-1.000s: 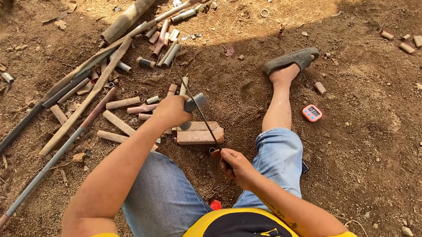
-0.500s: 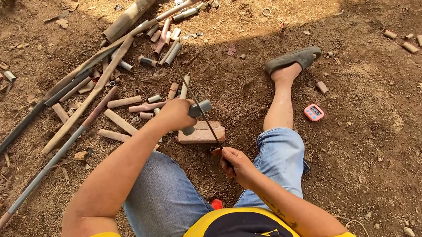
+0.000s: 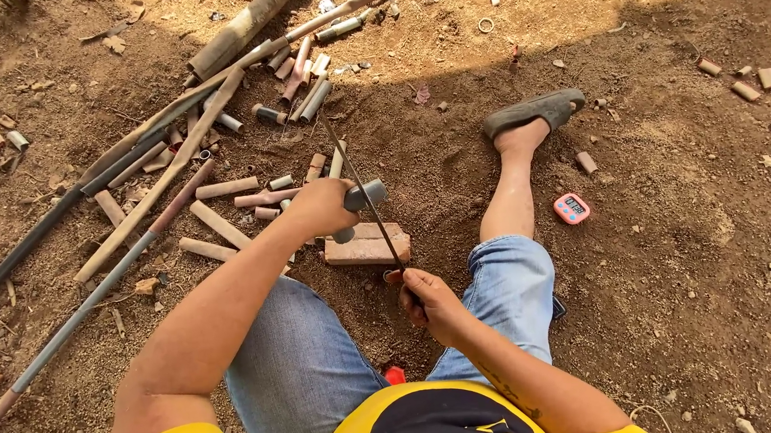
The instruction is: Sawing a PVC pipe using a hacksaw blade while sitting on the ground and using a brick for support.
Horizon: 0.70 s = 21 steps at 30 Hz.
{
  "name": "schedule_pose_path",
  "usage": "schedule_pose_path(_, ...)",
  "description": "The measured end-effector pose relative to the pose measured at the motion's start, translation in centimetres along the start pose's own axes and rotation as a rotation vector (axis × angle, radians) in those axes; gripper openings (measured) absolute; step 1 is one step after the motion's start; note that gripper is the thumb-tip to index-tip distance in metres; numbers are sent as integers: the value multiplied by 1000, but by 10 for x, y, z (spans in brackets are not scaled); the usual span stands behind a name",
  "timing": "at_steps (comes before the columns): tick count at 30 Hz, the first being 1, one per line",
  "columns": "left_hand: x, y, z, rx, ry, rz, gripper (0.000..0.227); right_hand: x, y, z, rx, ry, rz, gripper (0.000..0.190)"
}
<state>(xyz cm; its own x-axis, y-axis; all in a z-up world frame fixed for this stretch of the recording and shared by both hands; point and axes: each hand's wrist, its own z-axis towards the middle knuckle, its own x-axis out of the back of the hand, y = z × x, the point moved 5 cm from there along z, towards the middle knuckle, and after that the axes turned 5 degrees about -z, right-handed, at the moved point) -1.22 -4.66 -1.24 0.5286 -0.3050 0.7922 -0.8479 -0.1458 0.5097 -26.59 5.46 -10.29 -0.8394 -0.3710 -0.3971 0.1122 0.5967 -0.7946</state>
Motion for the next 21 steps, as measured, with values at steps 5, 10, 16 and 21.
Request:
schedule_pose_path(5,-9,-10,7,27,-1,19,37,0,3,0,-9,-10,-7,38)
schedule_pose_path(10,-5,2,0,-3,-28,24,35,-4,-4,1,-4,-2,-9,39)
schedule_pose_path(16,1,-14,3,75,32,25,40,-1,1,1,-36,7,-19,41)
schedule_pose_path(21,-4,-1,3,39,38,-12,42,8,-12,10,-10,2,-76,38)
